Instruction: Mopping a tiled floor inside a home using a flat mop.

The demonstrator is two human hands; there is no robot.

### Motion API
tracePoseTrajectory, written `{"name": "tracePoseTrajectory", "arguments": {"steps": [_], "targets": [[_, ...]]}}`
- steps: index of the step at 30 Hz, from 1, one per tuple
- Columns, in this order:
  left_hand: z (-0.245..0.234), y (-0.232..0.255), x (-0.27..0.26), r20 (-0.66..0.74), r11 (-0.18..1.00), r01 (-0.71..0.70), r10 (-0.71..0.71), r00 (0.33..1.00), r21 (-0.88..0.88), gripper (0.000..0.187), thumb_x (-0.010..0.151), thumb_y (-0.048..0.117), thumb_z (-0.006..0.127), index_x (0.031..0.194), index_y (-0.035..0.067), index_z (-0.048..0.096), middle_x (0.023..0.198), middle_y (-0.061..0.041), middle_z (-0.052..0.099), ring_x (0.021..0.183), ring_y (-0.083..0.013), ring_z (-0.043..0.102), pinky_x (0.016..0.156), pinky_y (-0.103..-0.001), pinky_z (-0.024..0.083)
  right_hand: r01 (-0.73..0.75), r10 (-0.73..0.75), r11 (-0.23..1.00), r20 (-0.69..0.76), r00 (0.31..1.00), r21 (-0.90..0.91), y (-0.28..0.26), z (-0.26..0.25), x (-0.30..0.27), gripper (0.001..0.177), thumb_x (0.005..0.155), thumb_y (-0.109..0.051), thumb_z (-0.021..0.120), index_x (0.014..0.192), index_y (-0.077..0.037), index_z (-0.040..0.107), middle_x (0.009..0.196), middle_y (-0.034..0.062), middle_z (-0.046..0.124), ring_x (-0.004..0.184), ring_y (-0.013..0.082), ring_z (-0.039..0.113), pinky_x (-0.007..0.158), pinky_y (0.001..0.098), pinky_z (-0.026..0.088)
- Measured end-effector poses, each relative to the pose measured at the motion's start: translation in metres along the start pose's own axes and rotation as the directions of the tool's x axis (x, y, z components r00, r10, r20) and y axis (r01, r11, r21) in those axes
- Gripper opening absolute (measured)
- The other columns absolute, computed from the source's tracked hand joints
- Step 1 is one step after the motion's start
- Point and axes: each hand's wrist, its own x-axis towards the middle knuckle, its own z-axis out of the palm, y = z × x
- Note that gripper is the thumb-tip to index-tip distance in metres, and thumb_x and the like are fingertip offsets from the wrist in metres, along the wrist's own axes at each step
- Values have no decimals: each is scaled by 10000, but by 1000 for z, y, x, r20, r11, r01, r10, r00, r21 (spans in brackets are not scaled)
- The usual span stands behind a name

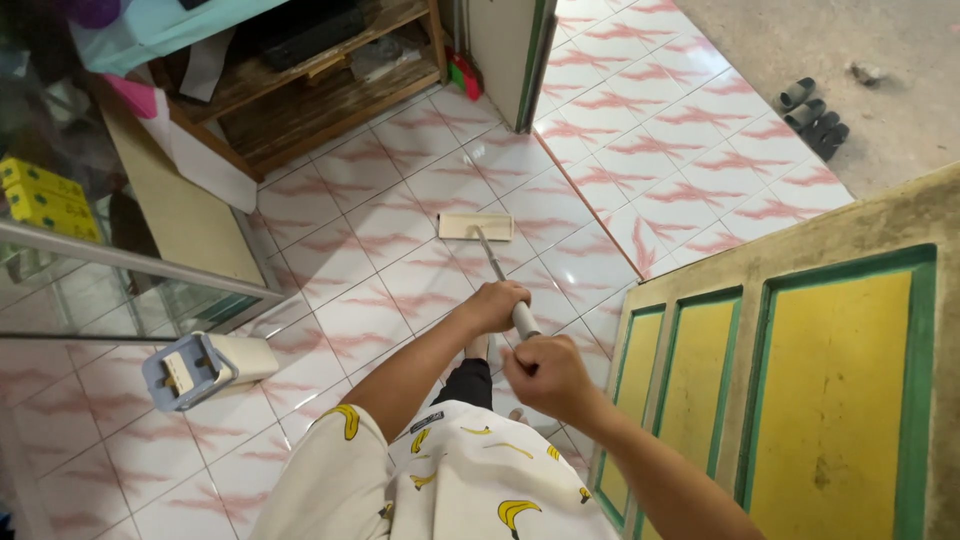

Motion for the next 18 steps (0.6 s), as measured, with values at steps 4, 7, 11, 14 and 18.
{"name": "tracePoseTrajectory", "arguments": {"steps": [4, 7, 11, 14, 18], "targets": [[6, -60, 37, -4, 999, -36, 36, 999, 30, 251, 706, 117, 801, 934, 163, 706, 1092, -51, 698, 990, -315, 694, 852, -409, 575, 117, -123, 990, -78, 989, -82, 48, 40, 28, 452, 827, -45, 736, 509, -26, 415, 468, 133, 429, 398, 287, 402, 433, 399, 357], [-7, -96, 69, -32, 996, -71, 73, 997, 60, 232, 750, 135, 788, 959, 162, 691, 1095, -48, 697, 1026, -291, 693, 885, -386, 576, 100, -113, 988, -111, 987, -114, 69, 56, 65, 423, 838, -63, 732, 506, -31, 471, 486, 146, 487, 402, 310, 453, 435, 411, 375], [-37, -132, 120, -20, 999, -31, 31, 999, 35, 220, 745, 104, 765, 943, 167, 694, 1083, -34, 706, 1020, -289, 681, 878, -388, 569, 74, -96, 987, -156, 983, -142, 87, 60, 128, 397, 836, -82, 731, 511, -32, 508, 496, 152, 506, 431, 321, 500, 450, 419, 390], [-55, -160, 164, -23, 998, -42, 43, 999, 42, 206, 759, 96, 757, 942, 163, 691, 1063, -52, 703, 1022, -302, 673, 870, -403, 561, 32, -60, 988, -185, 981, -150, 102, 57, 174, 394, 844, -83, 724, 513, -27, 517, 501, 155, 512, 430, 315, 515, 452, 414, 400], [-62, -197, 216, -98, 991, -130, 132, 986, 25, 217, 759, 82, 737, 953, 165, 689, 1034, -76, 713, 1018, -316, 675, 871, -411, 554, 13, -52, 988, -253, 966, -156, 119, 45, 225, 391, 847, -79, 712, 523, -9, 503, 512, 160, 505, 424, 310, 507, 452, 401, 407]]}}
